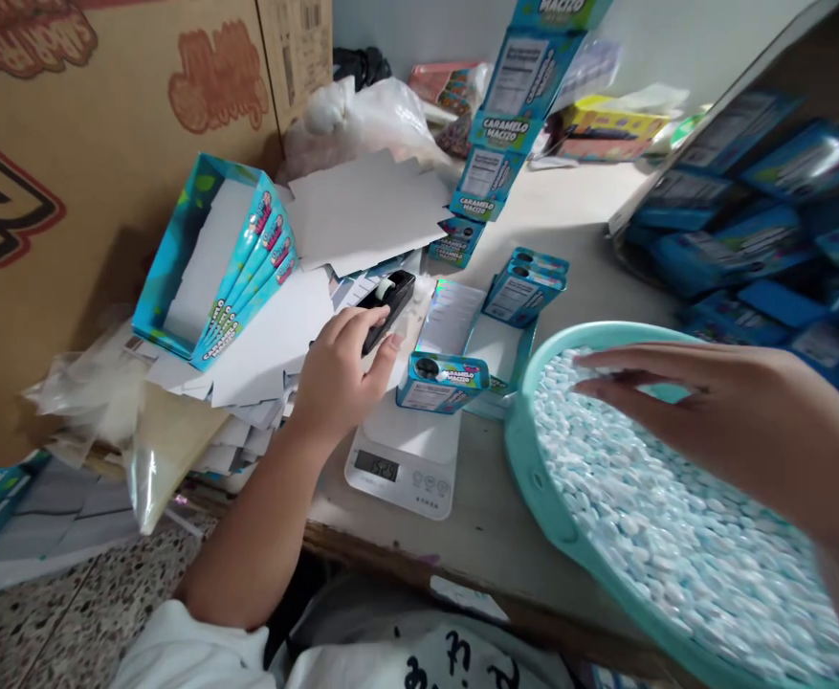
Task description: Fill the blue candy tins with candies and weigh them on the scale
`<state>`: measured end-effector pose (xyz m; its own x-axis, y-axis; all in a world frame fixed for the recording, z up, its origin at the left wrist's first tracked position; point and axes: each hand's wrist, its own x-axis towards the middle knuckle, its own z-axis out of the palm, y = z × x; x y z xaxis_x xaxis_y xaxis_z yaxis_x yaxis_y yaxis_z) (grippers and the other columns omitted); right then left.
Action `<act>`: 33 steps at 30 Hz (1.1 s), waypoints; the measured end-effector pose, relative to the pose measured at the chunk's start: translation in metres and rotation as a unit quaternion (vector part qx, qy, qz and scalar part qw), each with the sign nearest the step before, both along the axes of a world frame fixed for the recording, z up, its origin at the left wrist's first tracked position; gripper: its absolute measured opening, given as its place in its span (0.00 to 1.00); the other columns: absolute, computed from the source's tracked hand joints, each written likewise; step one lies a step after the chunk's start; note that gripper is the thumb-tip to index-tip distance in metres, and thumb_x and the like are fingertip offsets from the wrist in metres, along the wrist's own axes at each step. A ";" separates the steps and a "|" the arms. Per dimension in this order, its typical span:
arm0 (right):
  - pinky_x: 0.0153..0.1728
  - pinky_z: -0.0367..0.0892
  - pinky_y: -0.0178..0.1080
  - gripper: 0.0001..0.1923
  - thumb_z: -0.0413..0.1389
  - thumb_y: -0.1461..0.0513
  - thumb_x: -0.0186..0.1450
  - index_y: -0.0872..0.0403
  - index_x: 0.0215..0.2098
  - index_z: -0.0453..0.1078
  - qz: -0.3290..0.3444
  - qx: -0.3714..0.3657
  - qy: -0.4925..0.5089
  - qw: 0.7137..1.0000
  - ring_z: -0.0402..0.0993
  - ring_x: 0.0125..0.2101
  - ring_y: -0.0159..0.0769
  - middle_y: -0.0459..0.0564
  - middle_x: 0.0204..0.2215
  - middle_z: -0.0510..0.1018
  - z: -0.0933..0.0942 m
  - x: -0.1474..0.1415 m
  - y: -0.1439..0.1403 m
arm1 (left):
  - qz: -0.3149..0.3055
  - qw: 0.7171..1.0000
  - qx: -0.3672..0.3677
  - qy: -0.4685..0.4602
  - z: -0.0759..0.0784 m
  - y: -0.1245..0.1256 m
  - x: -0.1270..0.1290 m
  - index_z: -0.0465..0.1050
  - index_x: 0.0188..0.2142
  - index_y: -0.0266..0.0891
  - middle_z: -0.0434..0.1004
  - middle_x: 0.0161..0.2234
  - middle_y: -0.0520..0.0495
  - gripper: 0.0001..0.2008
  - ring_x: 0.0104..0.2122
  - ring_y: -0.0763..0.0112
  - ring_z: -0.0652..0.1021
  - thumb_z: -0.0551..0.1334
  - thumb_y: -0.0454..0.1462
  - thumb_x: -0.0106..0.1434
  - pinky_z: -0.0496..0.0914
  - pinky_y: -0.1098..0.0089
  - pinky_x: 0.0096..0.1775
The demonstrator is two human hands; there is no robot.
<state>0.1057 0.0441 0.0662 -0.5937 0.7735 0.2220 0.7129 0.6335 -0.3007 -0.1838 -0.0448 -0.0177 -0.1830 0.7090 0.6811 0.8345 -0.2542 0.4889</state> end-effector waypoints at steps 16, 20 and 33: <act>0.37 0.72 0.36 0.13 0.52 0.63 0.72 0.50 0.45 0.80 0.360 0.043 -0.044 0.931 0.80 0.36 0.35 0.50 0.38 0.84 0.007 -0.104 0.012 | -0.015 0.997 -0.072 -0.022 0.001 0.000 0.000 0.75 0.52 0.36 0.81 0.48 0.40 0.16 0.49 0.58 0.80 0.56 0.43 0.73 0.76 0.58 0.52; 0.38 0.71 0.39 0.15 0.49 0.64 0.73 0.53 0.44 0.79 0.372 0.022 -0.069 0.925 0.80 0.37 0.39 0.53 0.40 0.84 0.010 -0.104 0.011 | -0.021 0.998 -0.059 -0.012 0.001 -0.001 0.001 0.75 0.52 0.36 0.81 0.48 0.40 0.18 0.48 0.59 0.81 0.55 0.45 0.74 0.76 0.60 0.50; 0.37 0.72 0.37 0.19 0.50 0.73 0.67 0.53 0.46 0.79 0.407 0.120 -0.096 0.900 0.79 0.36 0.36 0.51 0.38 0.83 0.007 -0.102 0.009 | -0.022 0.997 -0.067 -0.015 0.003 -0.002 0.001 0.75 0.52 0.35 0.81 0.49 0.39 0.18 0.49 0.59 0.80 0.55 0.44 0.74 0.75 0.60 0.51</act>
